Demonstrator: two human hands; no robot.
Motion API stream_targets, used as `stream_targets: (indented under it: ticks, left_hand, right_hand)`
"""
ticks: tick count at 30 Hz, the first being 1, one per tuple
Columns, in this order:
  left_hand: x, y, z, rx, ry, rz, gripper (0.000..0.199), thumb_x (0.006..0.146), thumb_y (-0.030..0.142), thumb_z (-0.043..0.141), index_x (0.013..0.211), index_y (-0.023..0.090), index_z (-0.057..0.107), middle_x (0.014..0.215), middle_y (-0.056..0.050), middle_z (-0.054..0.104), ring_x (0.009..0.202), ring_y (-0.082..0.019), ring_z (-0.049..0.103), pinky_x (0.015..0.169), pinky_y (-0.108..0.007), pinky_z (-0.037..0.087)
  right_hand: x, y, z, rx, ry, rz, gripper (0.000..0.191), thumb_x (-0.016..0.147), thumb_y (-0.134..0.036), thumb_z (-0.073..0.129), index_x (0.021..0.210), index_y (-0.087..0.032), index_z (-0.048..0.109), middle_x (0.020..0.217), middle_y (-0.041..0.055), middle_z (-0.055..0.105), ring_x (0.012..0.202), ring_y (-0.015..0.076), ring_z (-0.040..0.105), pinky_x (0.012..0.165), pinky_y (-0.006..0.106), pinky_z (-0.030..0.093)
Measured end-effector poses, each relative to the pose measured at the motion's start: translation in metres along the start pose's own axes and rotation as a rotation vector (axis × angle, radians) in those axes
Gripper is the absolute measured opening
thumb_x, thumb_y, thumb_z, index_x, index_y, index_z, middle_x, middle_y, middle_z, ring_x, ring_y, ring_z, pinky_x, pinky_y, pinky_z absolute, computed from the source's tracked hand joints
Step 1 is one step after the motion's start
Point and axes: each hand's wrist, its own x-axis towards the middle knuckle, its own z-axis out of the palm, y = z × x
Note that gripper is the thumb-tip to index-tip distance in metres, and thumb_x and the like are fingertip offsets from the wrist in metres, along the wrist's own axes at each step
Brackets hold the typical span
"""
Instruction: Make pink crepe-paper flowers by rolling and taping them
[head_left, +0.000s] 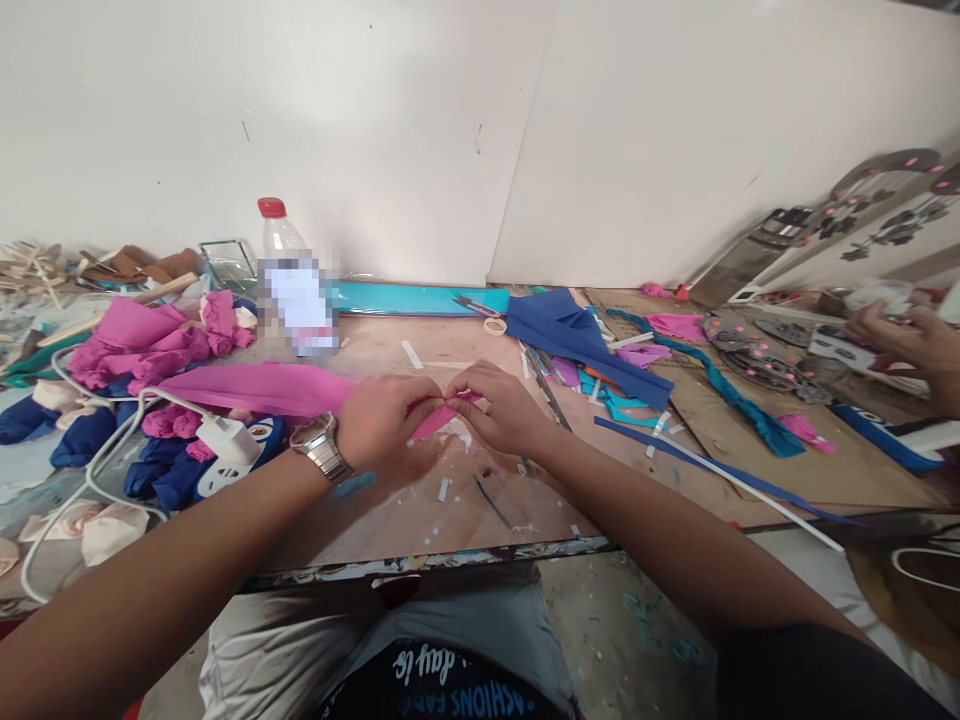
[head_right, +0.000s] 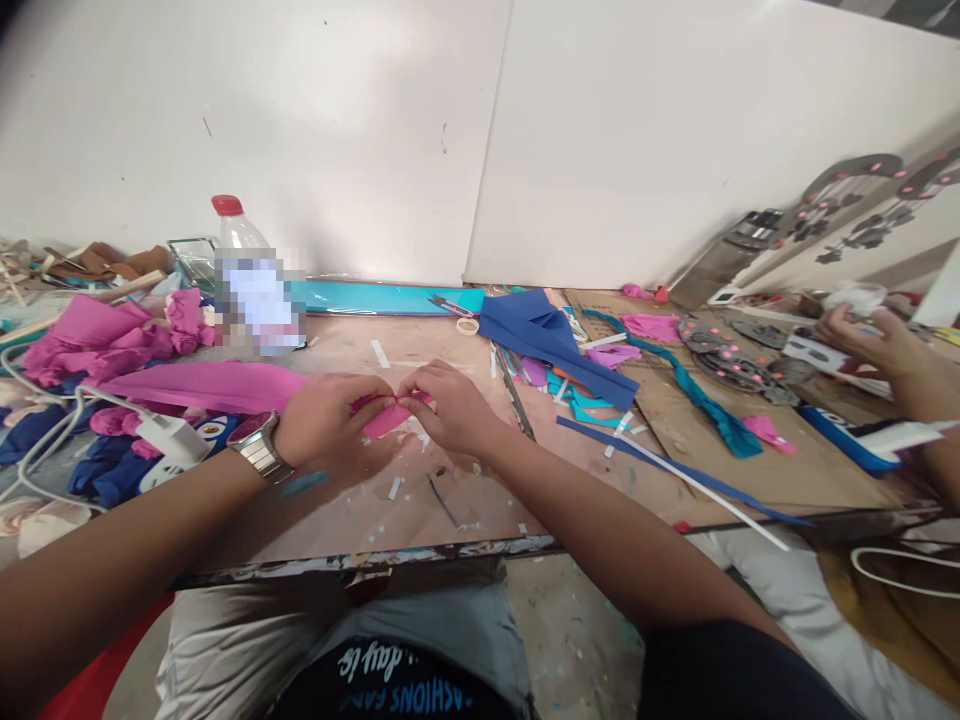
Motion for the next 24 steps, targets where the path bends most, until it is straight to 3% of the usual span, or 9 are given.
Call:
stream_targets:
  ticks: [8, 17, 24]
  left_hand:
    - [0.0011, -0.0067, 0.0054, 0.047, -0.009, 0.053, 0.024, 0.093, 0.045, 0.061, 0.097, 0.024, 0.071, 0.087, -0.004, 0.075, 0.078, -0.021, 0.068, 0.068, -0.032, 0.042]
    - [0.0019, -0.0083, 0.0072, 0.090, -0.034, 0.134, 0.031, 0.104, 0.036, 0.044, 0.104, 0.024, 0.072, 0.095, -0.004, 0.078, 0.083, -0.020, 0.070, 0.081, -0.035, 0.045]
    - [0.0032, -0.0008, -0.0001, 0.003, -0.076, -0.030, 0.027, 0.101, 0.038, 0.051, 0.100, 0.023, 0.073, 0.089, -0.005, 0.076, 0.079, -0.022, 0.067, 0.070, -0.032, 0.042]
  right_hand:
    - [0.0010, -0.0021, 0.0003, 0.023, 0.008, 0.047, 0.008, 0.096, -0.028, 0.064, 0.093, -0.022, 0.068, 0.095, 0.0062, 0.073, 0.096, 0.0230, 0.063, 0.089, 0.039, 0.048]
    - [0.0031, -0.0048, -0.0024, 0.027, -0.065, -0.036, 0.018, 0.101, -0.031, 0.055, 0.088, -0.022, 0.063, 0.094, 0.0067, 0.072, 0.094, 0.0224, 0.061, 0.092, 0.039, 0.047]
    - [0.0033, 0.0000, -0.0047, 0.069, -0.062, 0.031, 0.014, 0.098, -0.031, 0.063, 0.090, -0.021, 0.068, 0.091, 0.0056, 0.074, 0.092, 0.0218, 0.063, 0.087, 0.037, 0.048]
